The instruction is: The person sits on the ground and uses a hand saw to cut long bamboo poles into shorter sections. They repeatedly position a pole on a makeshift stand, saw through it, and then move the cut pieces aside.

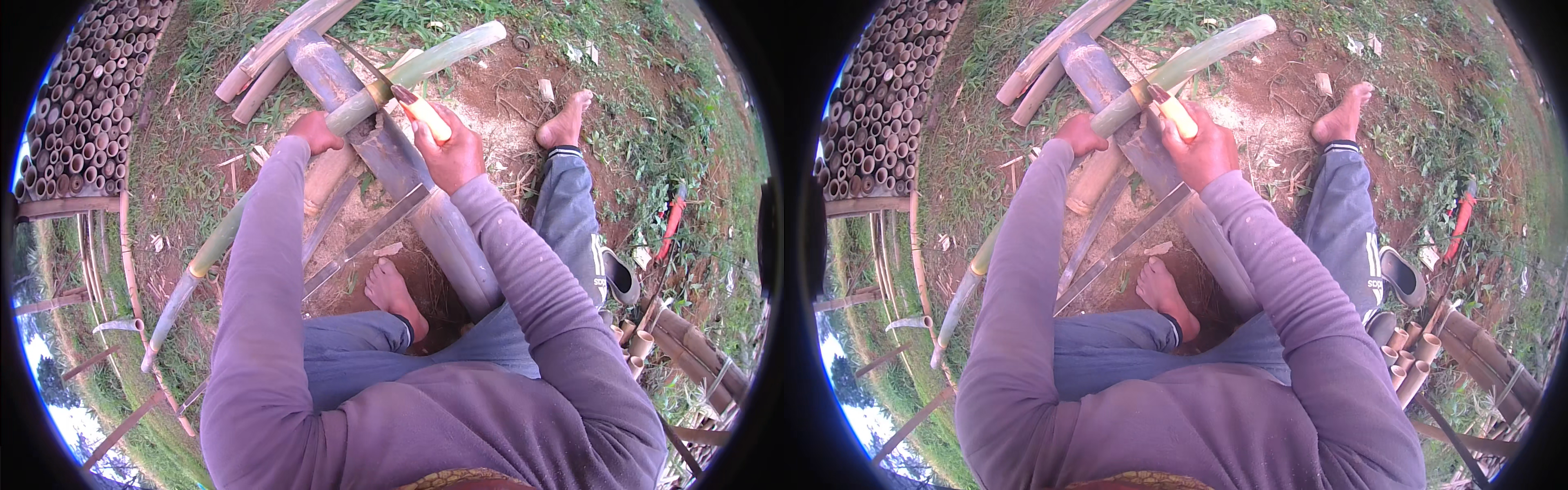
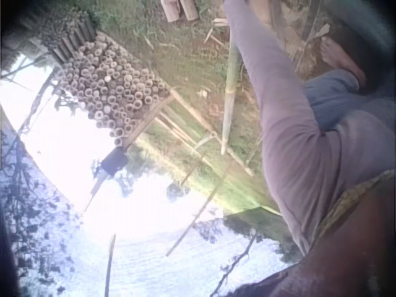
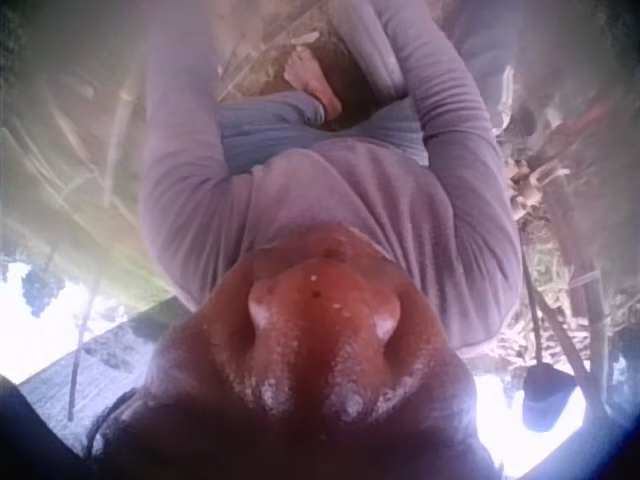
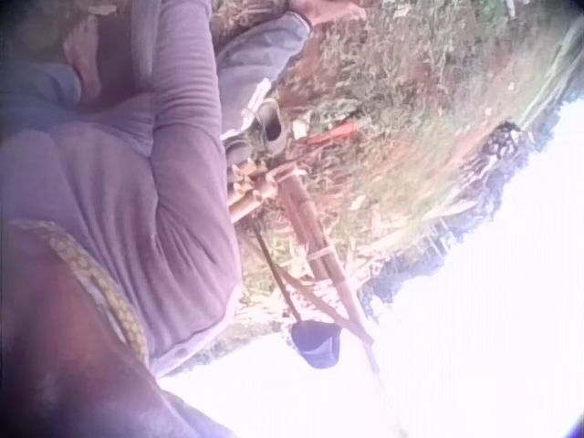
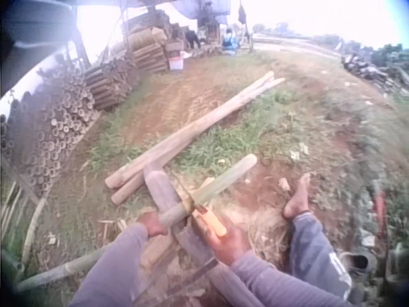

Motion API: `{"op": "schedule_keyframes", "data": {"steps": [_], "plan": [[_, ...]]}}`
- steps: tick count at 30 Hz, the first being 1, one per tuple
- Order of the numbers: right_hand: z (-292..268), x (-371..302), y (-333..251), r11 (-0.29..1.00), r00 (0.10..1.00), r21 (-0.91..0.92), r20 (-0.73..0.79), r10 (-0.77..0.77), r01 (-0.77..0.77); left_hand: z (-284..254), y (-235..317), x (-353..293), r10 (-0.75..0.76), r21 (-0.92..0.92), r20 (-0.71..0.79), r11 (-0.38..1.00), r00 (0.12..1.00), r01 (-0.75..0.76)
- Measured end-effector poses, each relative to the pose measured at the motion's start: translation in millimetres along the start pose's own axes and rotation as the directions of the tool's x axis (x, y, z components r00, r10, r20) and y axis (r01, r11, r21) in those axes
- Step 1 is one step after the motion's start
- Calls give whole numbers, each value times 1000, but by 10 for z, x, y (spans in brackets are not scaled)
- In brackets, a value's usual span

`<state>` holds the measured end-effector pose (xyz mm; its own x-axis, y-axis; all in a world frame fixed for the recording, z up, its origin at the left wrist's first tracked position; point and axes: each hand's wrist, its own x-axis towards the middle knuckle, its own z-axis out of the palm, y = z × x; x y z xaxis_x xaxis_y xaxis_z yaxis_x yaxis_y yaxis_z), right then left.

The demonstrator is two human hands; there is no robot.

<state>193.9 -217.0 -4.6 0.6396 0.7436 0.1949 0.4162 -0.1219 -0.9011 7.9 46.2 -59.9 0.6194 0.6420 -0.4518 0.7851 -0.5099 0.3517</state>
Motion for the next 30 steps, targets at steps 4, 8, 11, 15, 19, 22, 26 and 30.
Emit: {"op": "schedule_keyframes", "data": {"steps": [4, 8, 11, 15, 19, 22, 26, 30], "plan": [[-839, -1134, 177, 996, 998, 85, 68, 3, -9, -6, -13, -31, -6, -9, 26, 1000, 1000, 6], [-858, -1270, 336, 986, 987, 27, 2, -163, 163, -10, 69, -75, -17, -19, 3, 1000, 1000, 17], [-127, -253, 287, 996, 1000, 84, -16, -15, 16, 6, 105, -4, -13, -2, -6, 1000, 1000, 13], [173, 255, 124, 999, 999, 9, -13, 43, -42, -43, 149, -11, -26, -24, 46, 999, 999, 27], [-460, -741, 258, 994, 996, 72, -8, -85, 85, 10, -39, -55, -18, -24, 9, 1000, 1000, 19], [-810, -1277, 427, 990, 992, 49, 3, -130, 130, -31, 78, -83, -53, -7, 23, 999, 998, 53], [-321, -566, 405, 989, 1000, 146, -13, 6, -4, -59, 220, -64, -33, 17, 21, 999, 999, 33], [1, 88, 268, 992, 994, 79, 34, 100, -102, -44, 116, 4, -27, -35, 47, 999, 999, 29]]}}
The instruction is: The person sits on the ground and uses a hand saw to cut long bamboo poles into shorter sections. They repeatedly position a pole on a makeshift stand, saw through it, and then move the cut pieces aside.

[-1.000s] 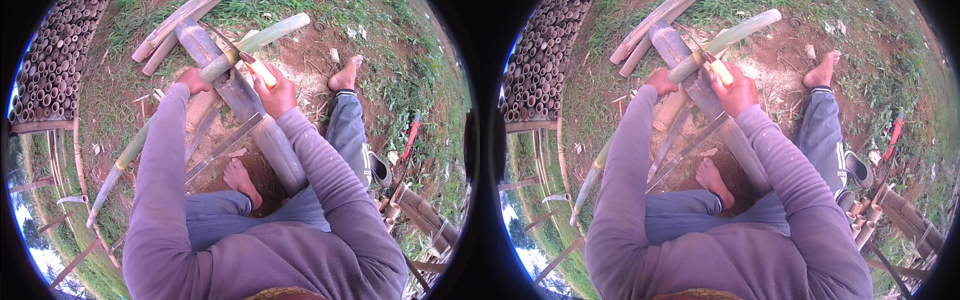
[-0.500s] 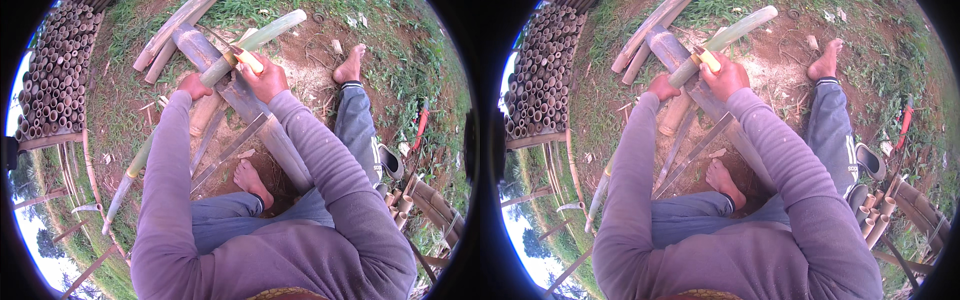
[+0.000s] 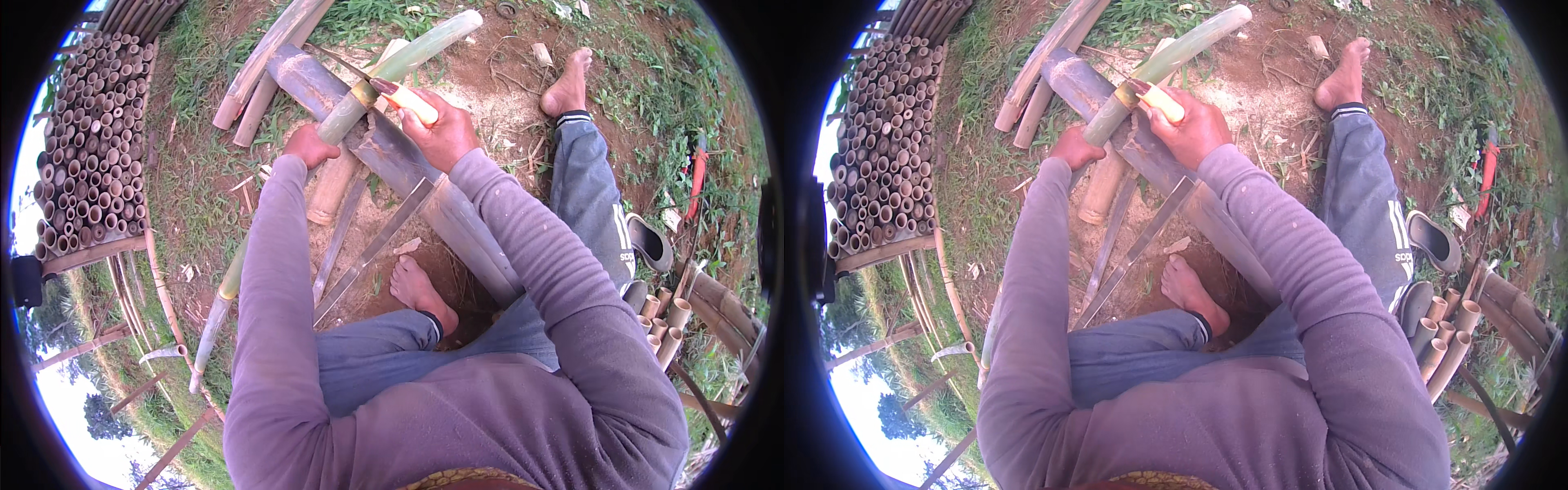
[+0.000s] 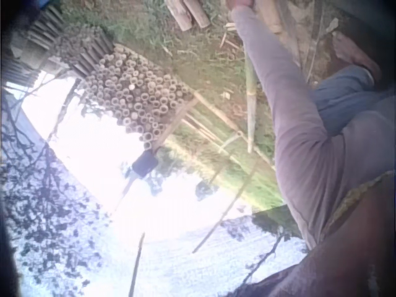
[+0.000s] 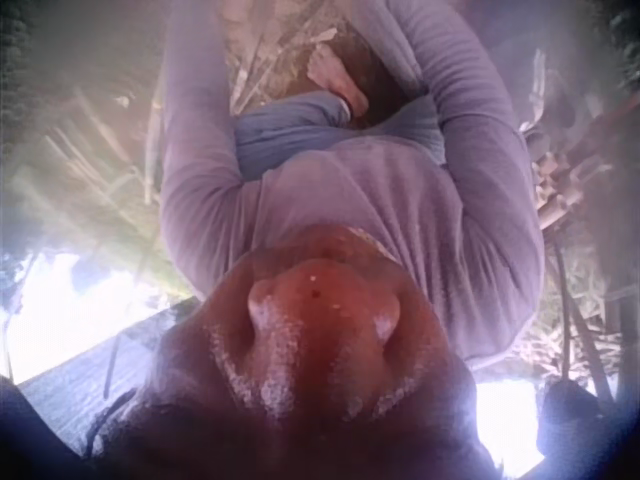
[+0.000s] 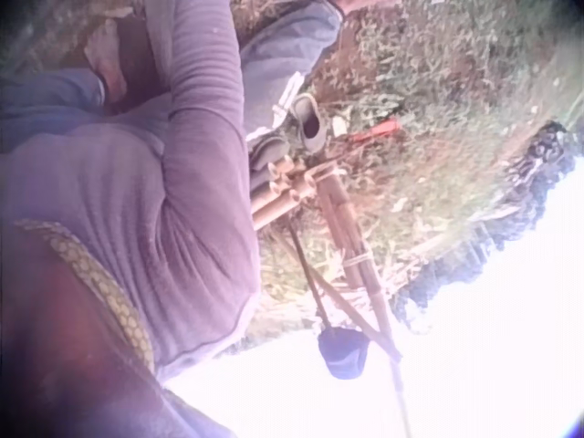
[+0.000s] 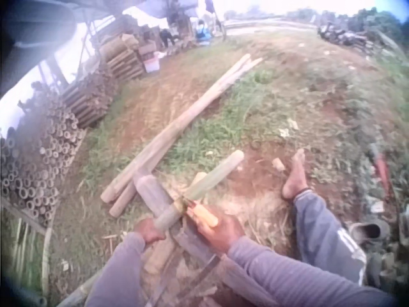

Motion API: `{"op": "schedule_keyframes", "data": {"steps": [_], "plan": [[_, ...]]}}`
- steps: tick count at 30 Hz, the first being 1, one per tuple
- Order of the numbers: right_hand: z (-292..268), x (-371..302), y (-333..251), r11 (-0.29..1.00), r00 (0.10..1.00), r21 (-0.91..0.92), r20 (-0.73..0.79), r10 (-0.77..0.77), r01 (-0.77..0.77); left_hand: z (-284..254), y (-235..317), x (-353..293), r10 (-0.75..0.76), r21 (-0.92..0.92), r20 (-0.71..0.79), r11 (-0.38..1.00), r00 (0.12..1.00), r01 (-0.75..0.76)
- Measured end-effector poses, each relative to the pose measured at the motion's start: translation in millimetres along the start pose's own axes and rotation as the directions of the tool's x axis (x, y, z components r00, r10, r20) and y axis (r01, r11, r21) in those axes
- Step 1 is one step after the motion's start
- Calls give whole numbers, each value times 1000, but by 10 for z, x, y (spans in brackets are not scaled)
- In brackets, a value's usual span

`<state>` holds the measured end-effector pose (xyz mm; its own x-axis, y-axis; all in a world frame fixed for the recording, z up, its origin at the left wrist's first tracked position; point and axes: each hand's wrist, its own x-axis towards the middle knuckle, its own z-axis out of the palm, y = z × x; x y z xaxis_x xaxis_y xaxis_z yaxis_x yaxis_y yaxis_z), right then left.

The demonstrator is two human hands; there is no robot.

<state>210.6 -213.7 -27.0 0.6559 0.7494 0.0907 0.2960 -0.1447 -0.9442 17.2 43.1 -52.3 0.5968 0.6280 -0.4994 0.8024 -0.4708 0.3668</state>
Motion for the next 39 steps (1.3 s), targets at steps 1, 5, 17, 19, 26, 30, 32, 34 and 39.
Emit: {"op": "schedule_keyframes", "data": {"steps": [1, 5, 17, 19, 26, 30, 32, 34, 39], "plan": [[-68, -128, -33, 1000, 1000, -11, 6, -9, 9, 10, -41, 4, 16, 0, -12, 1000, 1000, -16], [-561, -1061, 203, 982, 982, 18, -31, -187, 188, 24, -25, -76, 35, 9, -62, 999, 997, -35], [-99, -312, 14, 999, 1000, -52, 15, -11, 11, 61, -128, 33, 38, 19, -75, 999, 996, -37], [-323, -770, 271, 989, 992, 92, -53, -112, 117, 76, -133, -19, 44, 3, -74, 999, 996, -44], [-88, -129, 368, 962, 969, 115, 62, 241, -247, 113, -11, -54, 37, 50, -72, 998, 997, -34], [-238, -246, 349, 971, 949, 148, -283, -139, 187, -21, 12, -27, -2, 42, -12, 999, 1000, 3], [-444, -359, 583, 947, 914, -235, -287, -285, 221, 10, 19, -61, -6, 9, -20, 1000, 1000, 6], [-583, -413, 872, 852, 908, -499, -265, -325, 160, 4, 35, -86, 4, -14, -34, 1000, 999, -5], [-529, -518, 1098, 673, 969, -728, -49, -242, 131, 18, -2, -58, -16, 8, -40, 1000, 999, 16]]}}
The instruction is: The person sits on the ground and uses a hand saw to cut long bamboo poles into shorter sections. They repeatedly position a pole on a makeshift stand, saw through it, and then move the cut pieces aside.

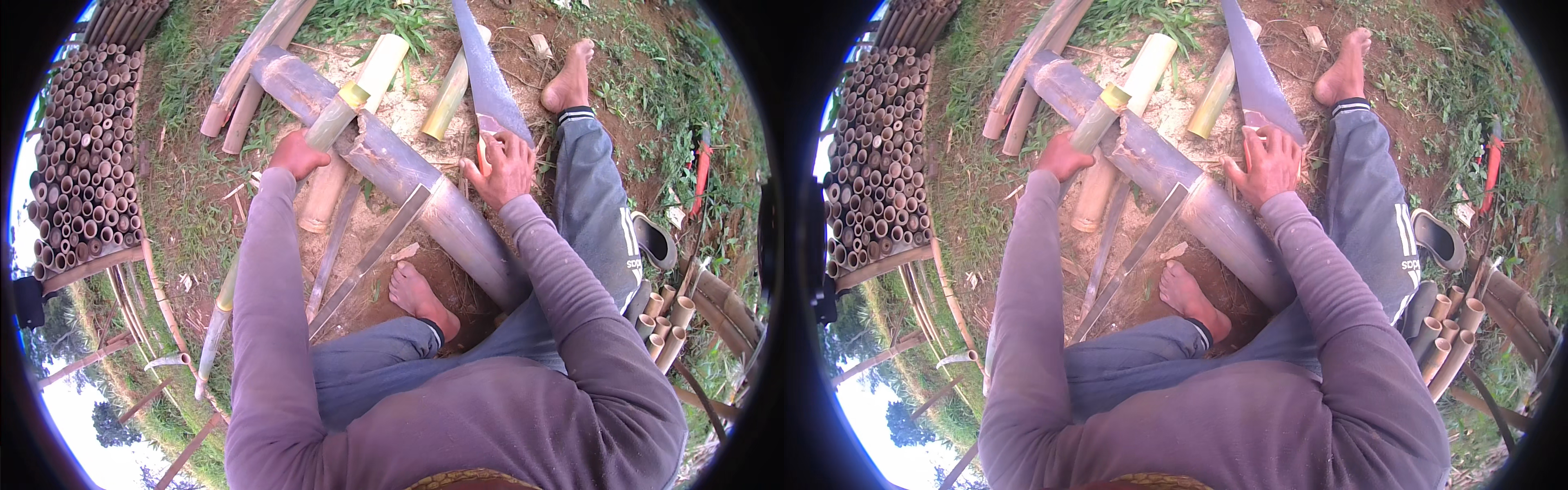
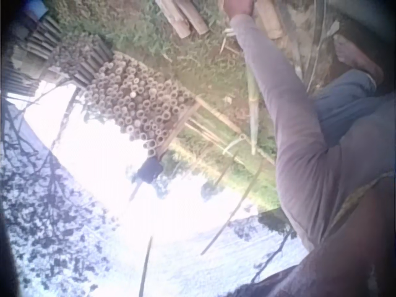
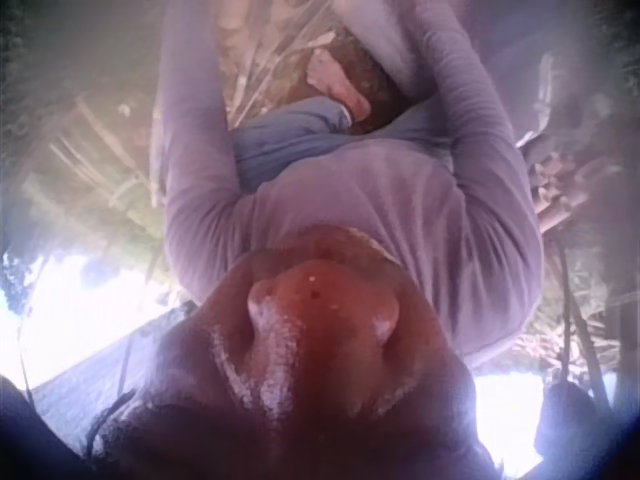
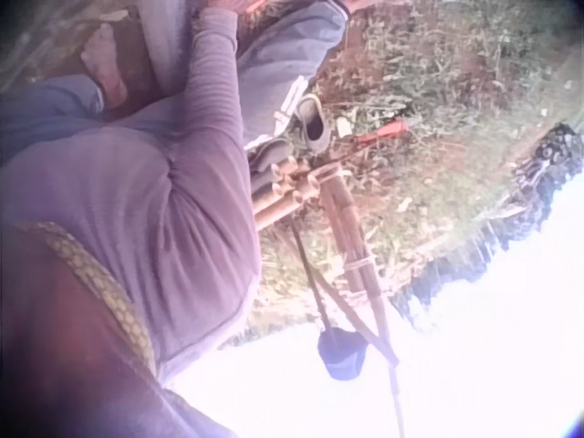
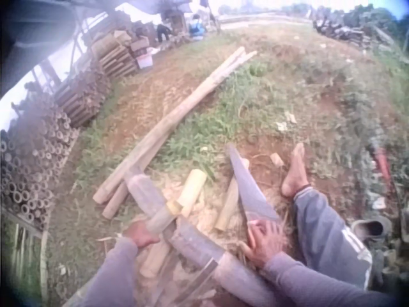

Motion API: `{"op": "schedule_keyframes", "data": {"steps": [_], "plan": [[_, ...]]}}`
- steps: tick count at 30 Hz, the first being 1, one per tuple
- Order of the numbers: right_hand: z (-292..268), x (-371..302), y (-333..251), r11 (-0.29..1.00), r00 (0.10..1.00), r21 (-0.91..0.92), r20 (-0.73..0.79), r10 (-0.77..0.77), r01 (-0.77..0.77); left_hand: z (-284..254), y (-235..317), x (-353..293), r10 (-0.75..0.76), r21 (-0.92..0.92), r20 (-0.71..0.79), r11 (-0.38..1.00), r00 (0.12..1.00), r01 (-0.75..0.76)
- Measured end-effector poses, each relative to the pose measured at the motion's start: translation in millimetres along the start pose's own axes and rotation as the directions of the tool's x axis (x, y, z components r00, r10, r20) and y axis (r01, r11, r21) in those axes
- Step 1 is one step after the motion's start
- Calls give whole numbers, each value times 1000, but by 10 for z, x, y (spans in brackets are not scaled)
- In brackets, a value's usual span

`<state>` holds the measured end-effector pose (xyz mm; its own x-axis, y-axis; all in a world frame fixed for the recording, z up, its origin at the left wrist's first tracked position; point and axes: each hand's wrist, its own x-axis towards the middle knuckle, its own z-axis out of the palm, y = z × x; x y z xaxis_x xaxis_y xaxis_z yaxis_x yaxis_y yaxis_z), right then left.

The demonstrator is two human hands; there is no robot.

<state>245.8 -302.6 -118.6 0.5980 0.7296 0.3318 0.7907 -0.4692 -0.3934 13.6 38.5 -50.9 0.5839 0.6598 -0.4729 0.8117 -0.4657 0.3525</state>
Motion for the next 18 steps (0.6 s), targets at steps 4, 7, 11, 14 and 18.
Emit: {"op": "schedule_keyframes", "data": {"steps": [4, 7, 11, 14, 18], "plan": [[308, 613, -466, 998, 870, -3, 490, 53, -59, -9, 19, -21, 10, -19, -3, 1000, 1000, -10], [522, 1050, -539, 983, 691, -105, 700, 180, -150, -45, 37, -49, 29, 13, -16, 1000, 999, -29], [648, 1011, -366, 883, 706, 63, 628, 327, -465, 17, 67, 66, 62, -43, -34, 997, 998, -63], [72, 841, -613, 712, 757, 364, 546, 359, -601, 87, -156, 85, 64, -113, -40, 991, 997, -68], [-571, 306, -856, 101, 724, 768, 540, 429, -633, 268, -228, 90, 127, -44, -262, 989, 957, -143]]}}
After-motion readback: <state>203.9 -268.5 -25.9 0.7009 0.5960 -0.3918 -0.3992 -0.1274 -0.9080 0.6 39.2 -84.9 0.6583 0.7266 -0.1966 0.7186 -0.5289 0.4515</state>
